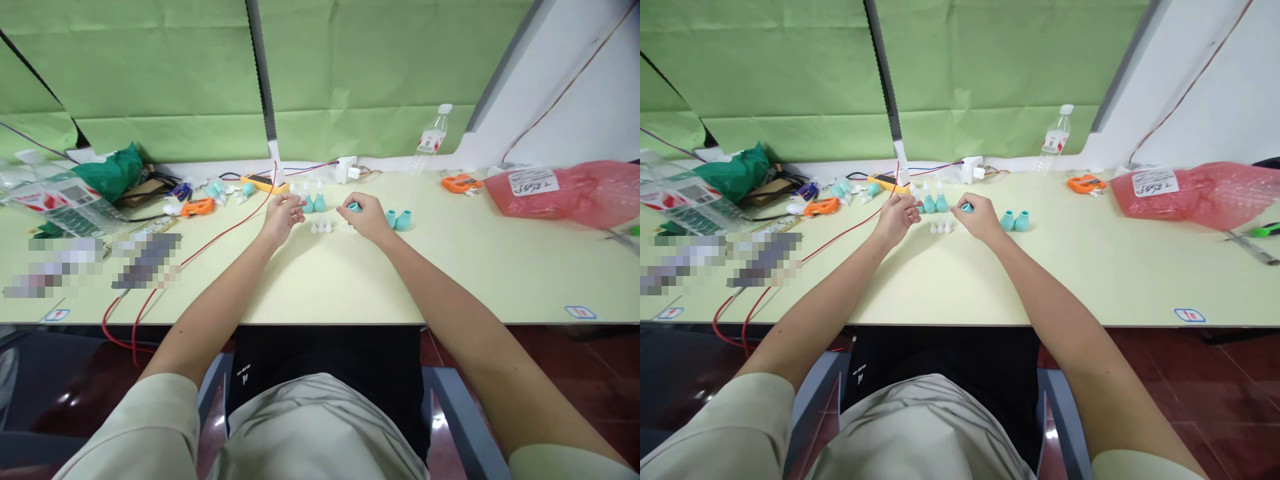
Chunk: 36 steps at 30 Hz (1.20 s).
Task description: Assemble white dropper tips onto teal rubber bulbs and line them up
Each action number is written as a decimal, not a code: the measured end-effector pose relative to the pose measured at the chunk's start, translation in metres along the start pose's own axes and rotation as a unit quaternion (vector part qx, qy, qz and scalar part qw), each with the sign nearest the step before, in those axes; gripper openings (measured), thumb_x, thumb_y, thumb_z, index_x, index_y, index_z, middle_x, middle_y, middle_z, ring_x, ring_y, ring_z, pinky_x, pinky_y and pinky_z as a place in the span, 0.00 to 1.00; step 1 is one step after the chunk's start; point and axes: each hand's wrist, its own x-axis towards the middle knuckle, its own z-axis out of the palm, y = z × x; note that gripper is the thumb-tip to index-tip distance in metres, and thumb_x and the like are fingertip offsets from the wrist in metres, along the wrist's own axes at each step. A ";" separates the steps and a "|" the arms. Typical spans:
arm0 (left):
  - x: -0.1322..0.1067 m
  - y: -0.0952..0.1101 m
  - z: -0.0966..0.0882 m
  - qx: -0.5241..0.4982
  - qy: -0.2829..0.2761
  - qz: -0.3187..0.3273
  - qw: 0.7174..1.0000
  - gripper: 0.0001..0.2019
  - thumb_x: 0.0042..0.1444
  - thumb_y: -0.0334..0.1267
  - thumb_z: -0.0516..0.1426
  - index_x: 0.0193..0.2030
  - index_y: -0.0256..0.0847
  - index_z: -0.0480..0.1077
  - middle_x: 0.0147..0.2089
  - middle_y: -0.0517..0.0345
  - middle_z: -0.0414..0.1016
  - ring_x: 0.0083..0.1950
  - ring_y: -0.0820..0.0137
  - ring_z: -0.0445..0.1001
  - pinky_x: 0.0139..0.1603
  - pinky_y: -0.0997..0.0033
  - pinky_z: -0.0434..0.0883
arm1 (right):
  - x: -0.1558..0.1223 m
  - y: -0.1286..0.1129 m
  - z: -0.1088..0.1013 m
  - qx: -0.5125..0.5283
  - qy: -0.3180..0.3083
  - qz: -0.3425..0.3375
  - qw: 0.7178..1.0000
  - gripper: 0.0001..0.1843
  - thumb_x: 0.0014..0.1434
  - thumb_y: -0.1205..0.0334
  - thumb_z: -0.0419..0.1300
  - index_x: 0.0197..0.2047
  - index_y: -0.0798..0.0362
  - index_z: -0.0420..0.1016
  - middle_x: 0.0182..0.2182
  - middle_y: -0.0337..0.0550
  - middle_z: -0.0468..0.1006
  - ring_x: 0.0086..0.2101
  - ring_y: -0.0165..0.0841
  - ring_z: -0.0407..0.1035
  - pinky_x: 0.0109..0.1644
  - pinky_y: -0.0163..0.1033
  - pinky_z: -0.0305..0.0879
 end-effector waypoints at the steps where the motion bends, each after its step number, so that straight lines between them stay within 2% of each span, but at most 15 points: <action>1: 0.002 -0.001 -0.003 0.010 0.008 0.002 1.000 0.19 0.48 0.41 0.65 0.43 0.43 0.64 0.38 0.56 0.77 0.27 0.77 0.69 0.31 0.72 0.70 | 0.000 0.000 0.000 -0.004 0.005 0.004 1.000 0.11 0.56 0.53 0.63 0.29 0.51 0.71 0.24 0.40 0.72 0.31 0.36 0.68 0.36 0.38 0.62; 4: 0.005 -0.004 -0.010 0.059 0.012 0.016 0.998 0.26 0.49 0.38 0.62 0.57 0.46 0.65 0.38 0.57 0.78 0.27 0.76 0.71 0.33 0.70 0.71 | 0.001 0.002 0.000 -0.012 0.007 0.005 1.000 0.11 0.56 0.54 0.63 0.29 0.50 0.71 0.24 0.39 0.71 0.31 0.36 0.68 0.37 0.39 0.63; 6: 0.006 -0.008 -0.013 0.108 0.008 0.037 0.993 0.26 0.50 0.38 0.60 0.59 0.45 0.67 0.38 0.57 0.79 0.28 0.74 0.73 0.35 0.70 0.71 | 0.001 0.004 0.001 -0.013 0.005 -0.004 1.000 0.10 0.55 0.54 0.63 0.28 0.50 0.70 0.24 0.39 0.71 0.31 0.35 0.67 0.37 0.38 0.62; 10: 0.011 -0.022 -0.020 0.191 0.007 0.073 0.979 0.20 0.50 0.37 0.60 0.52 0.41 0.71 0.36 0.54 0.80 0.35 0.70 0.78 0.39 0.71 0.70 | 0.001 0.007 0.003 -0.021 -0.002 -0.021 1.000 0.09 0.55 0.56 0.63 0.28 0.51 0.71 0.25 0.38 0.72 0.30 0.34 0.65 0.38 0.38 0.61; 14: 0.018 -0.037 -0.025 0.219 -0.024 0.091 0.971 0.17 0.50 0.35 0.62 0.48 0.41 0.72 0.32 0.57 0.78 0.36 0.70 0.77 0.41 0.72 0.69 | 0.002 0.011 0.004 -0.029 -0.005 -0.039 0.999 0.09 0.55 0.57 0.63 0.28 0.51 0.71 0.26 0.38 0.73 0.30 0.33 0.64 0.38 0.37 0.60; 17: 0.022 -0.042 -0.026 0.220 -0.069 0.091 0.969 0.17 0.47 0.33 0.64 0.46 0.40 0.73 0.36 0.58 0.78 0.36 0.72 0.77 0.42 0.72 0.71 | 0.002 0.014 0.005 -0.032 -0.010 -0.051 0.998 0.08 0.55 0.57 0.62 0.28 0.52 0.72 0.27 0.38 0.75 0.31 0.33 0.65 0.38 0.37 0.60; 20: 0.025 -0.044 -0.025 0.235 -0.090 0.101 0.963 0.16 0.45 0.31 0.64 0.44 0.38 0.75 0.41 0.56 0.77 0.38 0.71 0.78 0.45 0.69 0.73 | 0.002 0.016 0.006 -0.037 -0.011 -0.056 0.998 0.08 0.55 0.57 0.62 0.29 0.52 0.72 0.27 0.38 0.75 0.30 0.32 0.65 0.39 0.37 0.60; 25: 0.028 -0.050 -0.024 0.258 -0.117 0.110 0.953 0.15 0.47 0.30 0.63 0.44 0.38 0.76 0.40 0.55 0.78 0.42 0.68 0.79 0.50 0.66 0.74 | 0.003 0.019 0.007 -0.042 -0.013 -0.060 0.997 0.08 0.55 0.57 0.62 0.29 0.52 0.73 0.26 0.38 0.75 0.30 0.32 0.65 0.39 0.38 0.60; 28: 0.031 -0.052 -0.025 0.268 -0.101 0.120 0.951 0.15 0.47 0.30 0.62 0.44 0.38 0.76 0.40 0.56 0.78 0.42 0.68 0.78 0.50 0.65 0.74 | 0.004 0.020 0.007 -0.044 -0.013 -0.058 0.997 0.09 0.55 0.57 0.63 0.28 0.52 0.73 0.26 0.38 0.75 0.29 0.33 0.64 0.38 0.38 0.59; 33: 0.033 -0.047 -0.027 0.262 -0.028 0.115 0.958 0.17 0.50 0.32 0.60 0.48 0.39 0.76 0.37 0.58 0.73 0.36 0.70 0.77 0.43 0.67 0.75 | 0.004 0.020 0.007 -0.038 -0.012 -0.055 0.998 0.09 0.55 0.56 0.63 0.28 0.52 0.73 0.26 0.38 0.75 0.29 0.33 0.64 0.37 0.39 0.59; 36: 0.029 -0.040 -0.028 0.307 -0.030 0.156 0.938 0.18 0.49 0.31 0.58 0.48 0.40 0.78 0.42 0.56 0.72 0.37 0.71 0.76 0.42 0.68 0.74 | 0.003 0.020 0.007 -0.038 -0.014 -0.056 0.998 0.09 0.55 0.57 0.63 0.28 0.52 0.73 0.26 0.39 0.75 0.30 0.33 0.65 0.38 0.39 0.60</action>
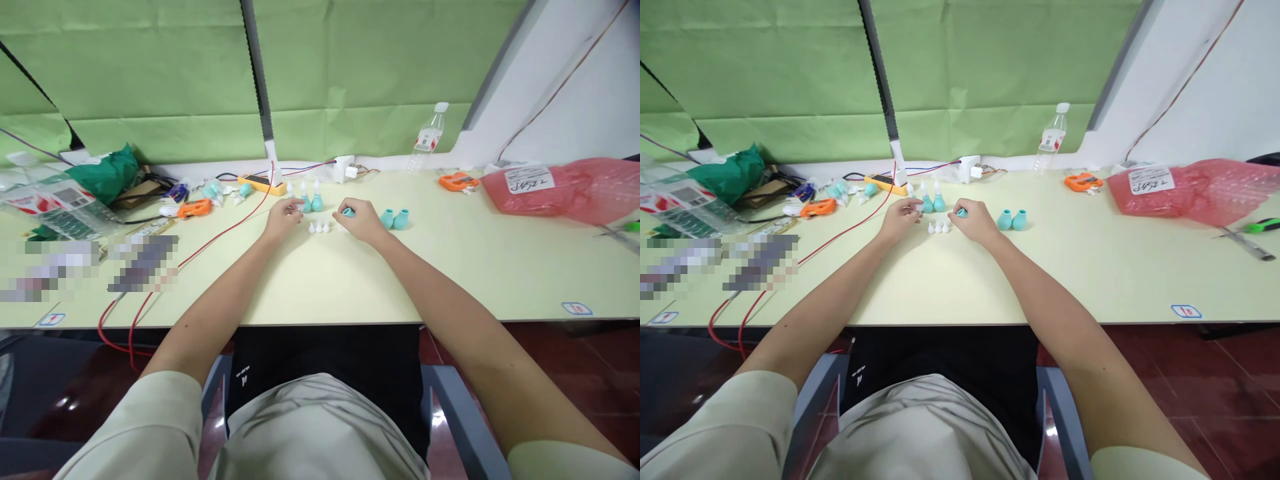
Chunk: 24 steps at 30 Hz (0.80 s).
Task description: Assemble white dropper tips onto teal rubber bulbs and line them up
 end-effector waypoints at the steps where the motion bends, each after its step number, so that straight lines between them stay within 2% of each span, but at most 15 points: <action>1: -0.001 0.002 -0.001 0.029 -0.003 0.022 0.999 0.19 0.49 0.31 0.58 0.49 0.41 0.79 0.42 0.56 0.72 0.37 0.72 0.74 0.42 0.69 0.74 | 0.000 0.000 0.000 0.000 -0.001 0.000 1.000 0.09 0.55 0.57 0.63 0.28 0.52 0.73 0.27 0.39 0.75 0.30 0.33 0.65 0.38 0.39 0.60; 3: -0.003 0.005 -0.002 0.075 -0.009 0.051 0.996 0.19 0.50 0.31 0.58 0.50 0.41 0.79 0.40 0.57 0.74 0.36 0.72 0.72 0.41 0.70 0.72 | 0.000 0.000 0.000 -0.003 -0.002 0.001 1.000 0.09 0.55 0.57 0.63 0.28 0.52 0.73 0.27 0.39 0.75 0.30 0.34 0.65 0.38 0.39 0.60; 6: -0.005 0.008 0.000 0.111 -0.019 0.048 0.993 0.15 0.53 0.34 0.59 0.47 0.39 0.79 0.36 0.58 0.75 0.34 0.71 0.70 0.40 0.69 0.70 | 0.000 0.000 0.000 -0.007 -0.002 0.004 1.000 0.09 0.55 0.56 0.63 0.28 0.52 0.73 0.26 0.38 0.74 0.29 0.33 0.64 0.37 0.39 0.60; 9: -0.005 0.009 0.001 0.159 -0.045 0.059 0.985 0.13 0.57 0.37 0.59 0.45 0.37 0.81 0.40 0.53 0.78 0.37 0.69 0.72 0.43 0.67 0.70 | 0.001 0.000 0.001 -0.010 -0.003 -0.001 1.000 0.09 0.55 0.57 0.63 0.28 0.52 0.73 0.25 0.38 0.74 0.29 0.33 0.63 0.37 0.39 0.59; 12: -0.005 0.009 0.001 0.190 -0.076 0.074 0.976 0.16 0.60 0.38 0.57 0.49 0.37 0.82 0.44 0.50 0.80 0.39 0.67 0.74 0.47 0.66 0.70 | 0.001 0.001 0.001 -0.013 -0.004 -0.006 1.000 0.09 0.55 0.57 0.64 0.28 0.52 0.73 0.26 0.38 0.74 0.29 0.33 0.65 0.38 0.39 0.60; 18: -0.009 0.013 0.002 0.193 -0.106 0.083 0.972 0.19 0.62 0.31 0.51 0.53 0.37 0.80 0.48 0.49 0.81 0.47 0.65 0.77 0.53 0.66 0.71 | 0.001 0.002 0.002 -0.018 -0.007 -0.002 1.000 0.09 0.55 0.57 0.64 0.28 0.52 0.73 0.26 0.38 0.75 0.29 0.33 0.64 0.37 0.39 0.59; 24: -0.011 0.014 0.003 0.176 -0.109 0.085 0.975 0.17 0.64 0.37 0.54 0.54 0.39 0.80 0.49 0.49 0.81 0.47 0.63 0.77 0.52 0.65 0.72 | 0.000 0.001 0.001 -0.018 -0.011 0.000 1.000 0.09 0.55 0.56 0.64 0.28 0.51 0.73 0.26 0.39 0.75 0.29 0.33 0.63 0.36 0.39 0.58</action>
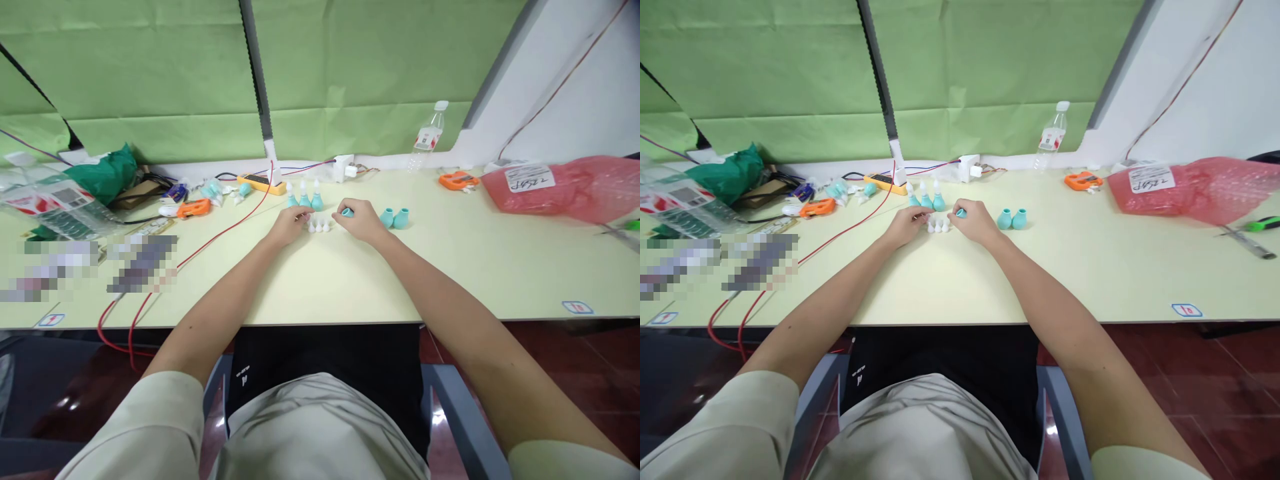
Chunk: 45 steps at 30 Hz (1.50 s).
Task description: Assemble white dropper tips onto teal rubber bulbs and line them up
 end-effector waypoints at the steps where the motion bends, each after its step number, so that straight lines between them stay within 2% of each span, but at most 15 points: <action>1: 0.000 0.000 0.000 -0.002 -0.001 0.000 1.000 0.17 0.64 0.37 0.54 0.54 0.39 0.79 0.49 0.49 0.82 0.47 0.63 0.77 0.52 0.65 0.71 | 0.000 0.000 0.000 0.000 0.000 0.001 1.000 0.09 0.55 0.56 0.64 0.28 0.51 0.73 0.26 0.38 0.74 0.28 0.32 0.62 0.36 0.39 0.58; 8: 0.000 0.000 0.000 -0.012 -0.007 -0.012 1.000 0.18 0.62 0.34 0.53 0.54 0.40 0.79 0.50 0.51 0.82 0.49 0.64 0.77 0.55 0.65 0.71 | 0.000 0.000 0.000 0.001 -0.004 0.007 1.000 0.09 0.55 0.56 0.63 0.28 0.52 0.73 0.25 0.38 0.74 0.28 0.33 0.62 0.36 0.39 0.58; 18: -0.001 0.002 0.000 -0.034 -0.012 -0.016 0.999 0.17 0.61 0.33 0.54 0.54 0.40 0.77 0.48 0.52 0.82 0.49 0.64 0.78 0.55 0.65 0.72 | 0.000 0.000 0.000 -0.002 -0.005 0.004 1.000 0.09 0.55 0.56 0.63 0.28 0.51 0.73 0.26 0.38 0.75 0.29 0.33 0.64 0.37 0.39 0.60; 26: -0.002 0.002 0.000 -0.047 -0.008 -0.033 0.998 0.18 0.60 0.29 0.51 0.54 0.39 0.75 0.46 0.52 0.81 0.46 0.67 0.78 0.53 0.66 0.73 | 0.000 0.000 -0.002 0.006 -0.010 0.008 1.000 0.08 0.55 0.56 0.64 0.29 0.51 0.74 0.28 0.39 0.77 0.32 0.35 0.67 0.40 0.40 0.62; 30: -0.002 -0.004 0.002 -0.056 0.007 -0.060 0.997 0.16 0.64 0.33 0.49 0.53 0.39 0.73 0.44 0.53 0.79 0.38 0.70 0.78 0.48 0.66 0.73 | -0.001 -0.004 -0.005 0.054 -0.049 -0.053 0.996 0.04 0.53 0.60 0.65 0.30 0.50 0.76 0.33 0.41 0.77 0.36 0.36 0.70 0.45 0.41 0.65; 32: -0.002 -0.007 0.003 -0.056 0.024 -0.074 0.995 0.15 0.65 0.34 0.49 0.52 0.40 0.72 0.43 0.54 0.79 0.35 0.71 0.77 0.45 0.67 0.73 | -0.001 -0.005 -0.005 0.080 -0.065 -0.095 0.990 0.03 0.53 0.61 0.65 0.31 0.51 0.78 0.36 0.42 0.76 0.38 0.37 0.72 0.48 0.42 0.66; 34: -0.002 -0.009 0.004 -0.056 0.037 -0.086 0.994 0.14 0.65 0.36 0.49 0.51 0.40 0.72 0.42 0.54 0.78 0.34 0.71 0.77 0.43 0.68 0.72 | -0.001 -0.005 -0.002 0.087 -0.067 -0.107 0.988 0.04 0.54 0.61 0.64 0.32 0.50 0.80 0.37 0.44 0.75 0.40 0.38 0.72 0.49 0.44 0.67; 36: -0.002 -0.010 0.004 -0.057 0.040 -0.095 0.993 0.13 0.66 0.36 0.48 0.50 0.40 0.72 0.41 0.54 0.78 0.34 0.70 0.77 0.42 0.67 0.72 | 0.001 -0.004 -0.001 0.074 -0.043 -0.091 0.992 0.06 0.56 0.58 0.65 0.33 0.50 0.81 0.38 0.45 0.74 0.41 0.38 0.72 0.50 0.45 0.67; 39: -0.002 -0.009 0.004 -0.054 0.036 -0.097 0.993 0.13 0.65 0.36 0.49 0.50 0.41 0.72 0.42 0.54 0.78 0.35 0.70 0.76 0.42 0.67 0.72 | 0.005 -0.002 -0.006 0.038 0.051 -0.045 0.997 0.13 0.60 0.51 0.64 0.31 0.51 0.80 0.36 0.45 0.73 0.38 0.38 0.71 0.48 0.45 0.67; 42: -0.002 -0.008 0.003 -0.055 0.031 -0.099 0.993 0.13 0.64 0.36 0.49 0.50 0.40 0.72 0.42 0.54 0.78 0.35 0.69 0.76 0.43 0.65 0.72 | 0.013 0.002 -0.023 -0.006 0.143 -0.002 0.990 0.21 0.63 0.46 0.62 0.25 0.51 0.75 0.30 0.43 0.69 0.32 0.36 0.67 0.42 0.45 0.66; 45: -0.003 -0.005 0.003 -0.057 0.028 -0.103 0.993 0.13 0.65 0.36 0.49 0.49 0.41 0.72 0.42 0.54 0.78 0.35 0.69 0.76 0.43 0.65 0.73 | 0.019 0.006 -0.044 -0.048 0.175 0.006 0.983 0.21 0.63 0.47 0.61 0.25 0.51 0.73 0.27 0.43 0.69 0.33 0.37 0.67 0.43 0.45 0.66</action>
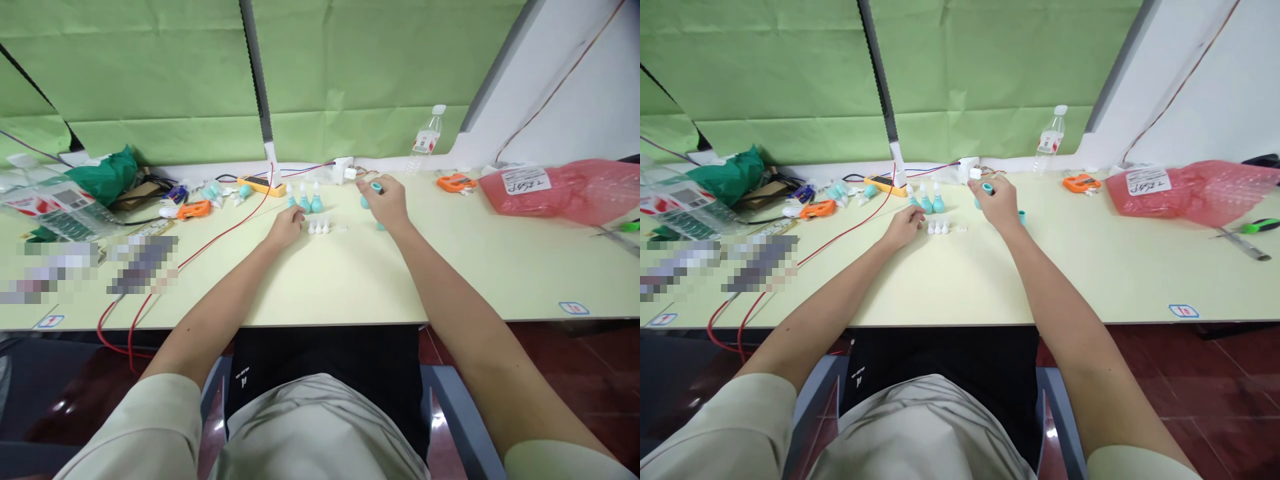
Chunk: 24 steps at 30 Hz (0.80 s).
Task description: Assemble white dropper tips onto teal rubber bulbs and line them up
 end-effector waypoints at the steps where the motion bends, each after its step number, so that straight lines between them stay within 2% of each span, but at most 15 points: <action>1: 0.000 0.001 0.000 0.001 0.000 -0.001 1.000 0.12 0.65 0.36 0.50 0.49 0.41 0.72 0.42 0.54 0.78 0.35 0.69 0.76 0.43 0.65 0.73 | 0.003 0.002 -0.005 -0.010 0.006 -0.002 1.000 0.20 0.63 0.47 0.62 0.26 0.51 0.73 0.28 0.44 0.71 0.34 0.38 0.68 0.44 0.45 0.66; 4: -0.001 0.001 0.000 -0.001 -0.001 -0.002 1.000 0.12 0.64 0.36 0.50 0.50 0.41 0.72 0.42 0.54 0.78 0.35 0.69 0.76 0.43 0.65 0.73 | 0.009 0.012 -0.014 -0.027 0.014 0.007 1.000 0.16 0.60 0.47 0.64 0.30 0.51 0.73 0.30 0.44 0.74 0.35 0.38 0.68 0.43 0.45 0.66; 8: -0.001 0.001 0.000 0.003 -0.002 0.003 1.000 0.13 0.64 0.36 0.51 0.50 0.41 0.73 0.42 0.54 0.78 0.35 0.69 0.76 0.43 0.65 0.72 | 0.012 0.027 -0.022 -0.036 0.010 0.039 0.999 0.13 0.54 0.51 0.68 0.33 0.51 0.74 0.28 0.40 0.72 0.31 0.35 0.65 0.38 0.43 0.64; 13: 0.000 -0.001 0.001 0.006 0.001 0.000 1.000 0.12 0.64 0.36 0.51 0.49 0.41 0.73 0.42 0.54 0.78 0.34 0.70 0.75 0.41 0.66 0.72 | 0.016 0.046 -0.027 -0.028 -0.002 0.030 0.999 0.07 0.53 0.58 0.67 0.35 0.51 0.79 0.32 0.42 0.76 0.34 0.37 0.68 0.42 0.44 0.66; 19: 0.001 -0.002 0.001 0.000 0.002 -0.004 1.000 0.12 0.62 0.37 0.52 0.50 0.42 0.73 0.42 0.54 0.78 0.34 0.69 0.76 0.42 0.66 0.72 | 0.022 0.073 -0.037 -0.041 0.001 0.076 0.996 0.10 0.54 0.62 0.65 0.39 0.52 0.84 0.35 0.44 0.82 0.36 0.40 0.74 0.47 0.47 0.70; 24: 0.002 -0.003 0.001 -0.001 0.002 -0.004 1.000 0.12 0.63 0.36 0.52 0.49 0.41 0.73 0.42 0.52 0.78 0.35 0.68 0.76 0.43 0.65 0.72 | 0.024 0.098 -0.050 -0.074 -0.036 0.150 0.985 0.11 0.51 0.68 0.65 0.38 0.54 0.87 0.36 0.49 0.84 0.37 0.41 0.76 0.48 0.48 0.72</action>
